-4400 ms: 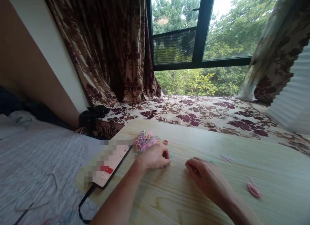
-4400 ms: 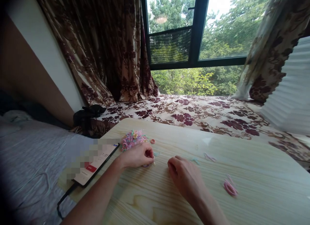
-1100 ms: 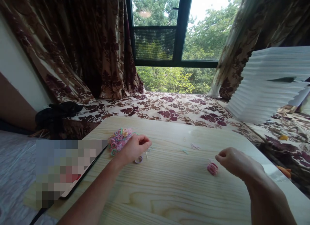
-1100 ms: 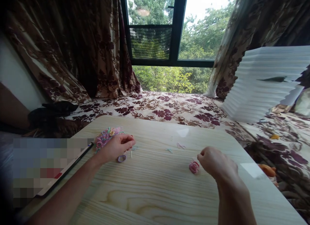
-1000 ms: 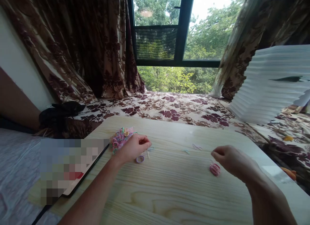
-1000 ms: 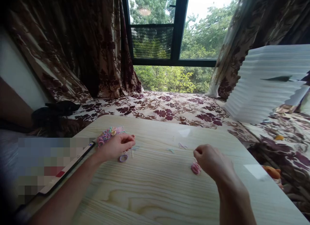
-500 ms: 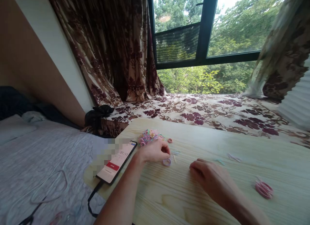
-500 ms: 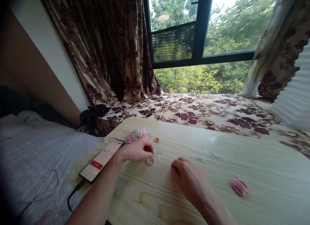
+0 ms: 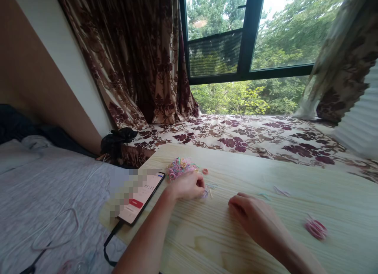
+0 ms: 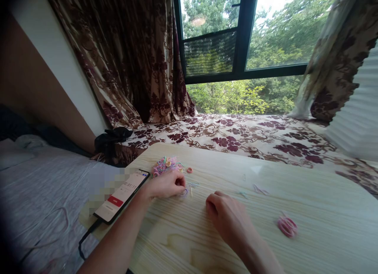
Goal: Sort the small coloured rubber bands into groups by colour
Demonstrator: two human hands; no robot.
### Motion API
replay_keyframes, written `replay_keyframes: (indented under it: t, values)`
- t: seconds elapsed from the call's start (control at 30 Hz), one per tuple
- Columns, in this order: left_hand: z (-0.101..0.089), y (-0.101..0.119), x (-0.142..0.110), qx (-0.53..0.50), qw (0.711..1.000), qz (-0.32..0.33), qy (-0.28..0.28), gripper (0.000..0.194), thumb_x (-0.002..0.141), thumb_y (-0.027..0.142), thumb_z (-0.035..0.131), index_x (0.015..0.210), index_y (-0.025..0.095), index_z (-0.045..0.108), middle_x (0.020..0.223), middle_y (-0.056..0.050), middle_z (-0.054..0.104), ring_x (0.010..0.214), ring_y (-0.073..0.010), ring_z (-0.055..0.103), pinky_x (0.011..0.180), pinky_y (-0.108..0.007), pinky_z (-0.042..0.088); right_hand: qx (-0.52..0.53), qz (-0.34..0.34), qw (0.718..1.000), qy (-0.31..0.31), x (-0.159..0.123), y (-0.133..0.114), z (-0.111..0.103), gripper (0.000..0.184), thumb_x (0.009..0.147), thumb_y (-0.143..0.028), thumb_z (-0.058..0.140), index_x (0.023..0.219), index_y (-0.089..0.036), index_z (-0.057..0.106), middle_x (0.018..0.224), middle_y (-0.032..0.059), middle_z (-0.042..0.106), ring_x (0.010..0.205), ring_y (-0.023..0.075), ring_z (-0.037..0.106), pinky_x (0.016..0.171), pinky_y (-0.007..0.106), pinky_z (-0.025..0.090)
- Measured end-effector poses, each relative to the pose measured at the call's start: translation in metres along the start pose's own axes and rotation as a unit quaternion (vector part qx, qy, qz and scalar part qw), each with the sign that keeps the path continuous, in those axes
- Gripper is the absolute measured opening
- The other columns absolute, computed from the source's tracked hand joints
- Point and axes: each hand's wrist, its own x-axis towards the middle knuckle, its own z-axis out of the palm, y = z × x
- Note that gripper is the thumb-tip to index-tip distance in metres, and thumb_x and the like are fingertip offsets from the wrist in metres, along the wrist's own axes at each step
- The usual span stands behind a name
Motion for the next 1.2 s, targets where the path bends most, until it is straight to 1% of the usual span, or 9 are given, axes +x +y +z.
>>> replay_keyframes:
  t: [0.1, 0.17, 0.3, 0.4, 0.47, 0.63, 0.73, 0.97, 1.2]
  values:
    - [0.002, 0.007, 0.001, -0.021, 0.996, 0.037, 0.073, 0.013, 0.067, 0.020, 0.048, 0.066, 0.016, 0.061, 0.066, -0.001, 0.063, 0.062, -0.0129, 0.055, 0.055, -0.021, 0.038, 0.017, -0.010, 1.000, 0.017, 0.000, -0.002, 0.002, 0.029, 0.084, -0.024, 0.037, 0.071, -0.020, 0.062, 0.079, 0.0038, 0.066, 0.069, 0.0157, 0.059, 0.057, 0.024, 0.035]
    - [0.006, 0.011, 0.003, -0.048, 0.993, 0.051, 0.094, 0.012, 0.069, 0.020, 0.048, 0.067, 0.016, 0.059, 0.067, -0.001, 0.062, 0.063, -0.0127, 0.055, 0.058, -0.021, 0.039, 0.041, -0.014, 0.998, 0.036, 0.000, -0.002, 0.004, 0.030, 0.084, -0.025, 0.037, 0.071, -0.020, 0.063, 0.078, 0.0042, 0.065, 0.069, 0.0155, 0.059, 0.058, 0.024, 0.036]
    - [0.013, 0.019, 0.005, -0.129, 0.986, 0.056, 0.086, 0.010, 0.070, 0.023, 0.051, 0.069, 0.015, 0.058, 0.067, 0.000, 0.060, 0.064, -0.0119, 0.054, 0.059, -0.021, 0.040, 0.116, -0.007, 0.990, 0.079, 0.002, -0.003, 0.008, 0.030, 0.084, -0.029, 0.038, 0.078, -0.019, 0.066, 0.078, 0.0053, 0.066, 0.069, 0.0165, 0.059, 0.061, 0.027, 0.041]
    - [0.018, 0.025, 0.006, -0.179, 0.979, 0.053, 0.080, 0.011, 0.069, 0.024, 0.053, 0.070, 0.014, 0.059, 0.065, 0.000, 0.058, 0.062, -0.0109, 0.051, 0.056, -0.020, 0.039, 0.189, 0.029, 0.974, 0.118, 0.003, -0.002, 0.010, 0.030, 0.081, -0.031, 0.041, 0.092, -0.018, 0.066, 0.080, 0.0057, 0.069, 0.068, 0.0171, 0.060, 0.064, 0.029, 0.044]
    - [0.021, 0.029, 0.007, -0.213, 0.973, 0.047, 0.081, 0.011, 0.069, 0.023, 0.056, 0.071, 0.013, 0.060, 0.064, 0.000, 0.057, 0.061, -0.0103, 0.050, 0.055, -0.020, 0.038, 0.236, 0.051, 0.962, 0.130, 0.004, 0.000, 0.010, 0.032, 0.080, -0.034, 0.044, 0.097, -0.017, 0.066, 0.078, 0.0051, 0.069, 0.065, 0.0164, 0.060, 0.063, 0.029, 0.045]
    - [0.025, 0.034, 0.007, -0.276, 0.958, 0.033, 0.070, 0.013, 0.067, 0.024, 0.060, 0.071, 0.012, 0.060, 0.063, 0.000, 0.056, 0.057, -0.0084, 0.048, 0.051, -0.019, 0.038, 0.326, 0.056, 0.937, 0.109, 0.008, 0.005, 0.014, 0.032, 0.078, -0.040, 0.048, 0.079, -0.016, 0.067, 0.061, 0.0016, 0.063, 0.051, 0.0120, 0.053, 0.048, 0.023, 0.041]
    - [0.026, 0.035, 0.007, -0.306, 0.951, 0.024, 0.049, 0.014, 0.067, 0.025, 0.061, 0.071, 0.012, 0.059, 0.062, 0.001, 0.055, 0.055, -0.0079, 0.048, 0.048, -0.019, 0.040, 0.371, 0.068, 0.920, 0.103, 0.010, 0.007, 0.015, 0.031, 0.078, -0.040, 0.047, 0.074, -0.016, 0.065, 0.060, 0.0014, 0.061, 0.049, 0.0112, 0.052, 0.044, 0.022, 0.040]
    - [0.032, 0.035, 0.009, -0.353, 0.935, 0.024, 0.036, 0.014, 0.065, 0.023, 0.063, 0.069, 0.011, 0.057, 0.062, 0.000, 0.056, 0.057, -0.0090, 0.053, 0.049, -0.020, 0.046, 0.398, 0.074, 0.905, 0.131, 0.011, 0.008, 0.016, 0.031, 0.075, -0.044, 0.052, 0.070, -0.016, 0.063, 0.054, -0.0002, 0.056, 0.045, 0.0105, 0.050, 0.039, 0.021, 0.038]
    - [0.033, 0.037, 0.008, -0.348, 0.936, 0.031, 0.037, 0.010, 0.066, 0.020, 0.062, 0.069, 0.012, 0.058, 0.061, 0.000, 0.057, 0.054, -0.0078, 0.053, 0.051, -0.019, 0.043, 0.378, 0.076, 0.911, 0.145, 0.013, 0.014, 0.022, 0.028, 0.076, -0.041, 0.051, 0.067, -0.017, 0.062, 0.053, -0.0009, 0.055, 0.045, 0.0102, 0.050, 0.040, 0.020, 0.038]
